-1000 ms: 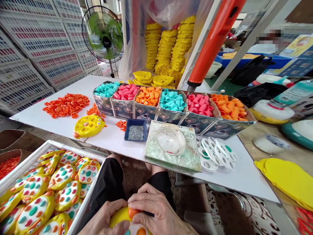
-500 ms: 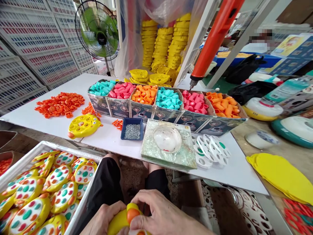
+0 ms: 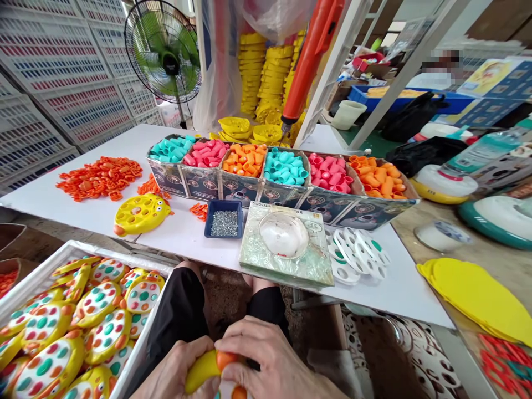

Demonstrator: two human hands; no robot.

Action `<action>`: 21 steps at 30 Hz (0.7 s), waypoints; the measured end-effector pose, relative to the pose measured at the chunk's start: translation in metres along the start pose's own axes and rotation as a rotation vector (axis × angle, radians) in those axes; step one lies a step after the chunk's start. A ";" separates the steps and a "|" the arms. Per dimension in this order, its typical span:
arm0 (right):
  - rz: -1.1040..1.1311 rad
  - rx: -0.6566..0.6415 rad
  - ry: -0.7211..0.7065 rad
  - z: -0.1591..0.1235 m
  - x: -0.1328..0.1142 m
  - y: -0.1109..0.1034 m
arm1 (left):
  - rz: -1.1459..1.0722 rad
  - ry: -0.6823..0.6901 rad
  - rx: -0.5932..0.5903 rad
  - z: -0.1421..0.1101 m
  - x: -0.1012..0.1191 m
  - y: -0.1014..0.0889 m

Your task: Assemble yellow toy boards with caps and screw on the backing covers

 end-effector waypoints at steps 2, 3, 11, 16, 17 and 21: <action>-0.237 0.093 -0.178 -0.005 -0.012 -0.001 | 0.025 0.018 -0.009 0.003 -0.003 0.003; -0.350 0.119 -0.235 -0.007 -0.016 0.000 | 0.036 0.028 -0.017 0.004 -0.004 0.004; -0.715 0.186 -0.447 -0.010 -0.023 0.010 | 0.073 0.121 -0.109 0.006 0.009 -0.006; -0.687 0.152 -0.438 -0.008 -0.020 0.011 | 0.071 0.148 -0.143 0.006 0.016 -0.014; -0.650 0.148 -0.402 -0.007 -0.019 0.010 | 0.069 0.148 -0.147 0.007 0.016 -0.014; -0.395 0.155 -0.215 -0.002 -0.014 0.005 | 0.054 0.137 -0.155 0.007 0.014 -0.012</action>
Point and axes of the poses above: each hand's wrist, its own z-axis towards the middle knuckle, its own y-axis out of the palm, x = y × z, the point moved 6 cm from there along z, towards the middle knuckle, and after that the axes turned 14 degrees about -z, right-handed, at the moved point
